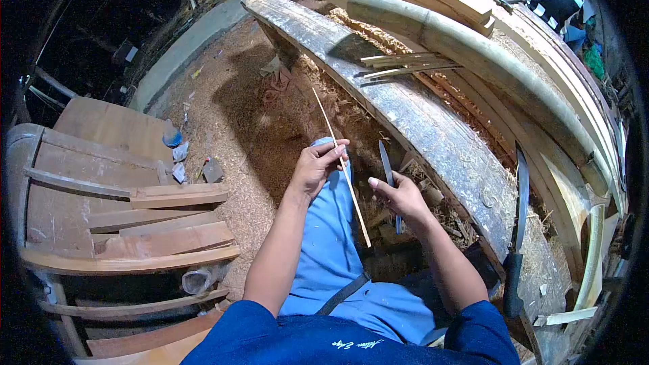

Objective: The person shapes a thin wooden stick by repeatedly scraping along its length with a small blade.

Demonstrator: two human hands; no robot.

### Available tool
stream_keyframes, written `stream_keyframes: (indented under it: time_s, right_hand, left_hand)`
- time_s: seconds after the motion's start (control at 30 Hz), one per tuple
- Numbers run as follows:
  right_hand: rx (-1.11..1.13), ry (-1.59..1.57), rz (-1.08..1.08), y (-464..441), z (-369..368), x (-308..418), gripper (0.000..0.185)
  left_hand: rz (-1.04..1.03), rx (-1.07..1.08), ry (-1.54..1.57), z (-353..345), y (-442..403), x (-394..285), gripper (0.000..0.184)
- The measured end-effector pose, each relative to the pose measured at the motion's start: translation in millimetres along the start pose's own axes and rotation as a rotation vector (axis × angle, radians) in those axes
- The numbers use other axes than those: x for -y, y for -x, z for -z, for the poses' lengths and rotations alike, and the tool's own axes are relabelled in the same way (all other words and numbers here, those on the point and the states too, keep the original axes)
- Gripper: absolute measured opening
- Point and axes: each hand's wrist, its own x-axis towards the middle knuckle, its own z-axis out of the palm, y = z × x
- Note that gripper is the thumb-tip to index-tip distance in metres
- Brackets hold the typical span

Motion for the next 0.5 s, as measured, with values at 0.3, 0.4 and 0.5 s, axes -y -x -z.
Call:
stream_keyframes:
  time_s: [0.3, 0.4, 0.5]
  right_hand:
    - [0.028, 0.064, 0.003, 1.5, 7.8, 5.8, 0.052]
    - [0.013, 0.214, -0.154, -4.9, 16.4, -1.5, 0.054]
    - [0.0, 0.282, -0.313, -7.6, 21.9, -0.8, 0.052]
  left_hand:
    - [-0.091, -0.162, 0.226, 5.3, 9.3, 3.2, 0.025]
    - [-0.157, -0.298, 0.317, 14.0, 26.0, 4.7, 0.021]
    - [-0.207, -0.407, 0.396, 24.8, 40.3, 7.8, 0.02]
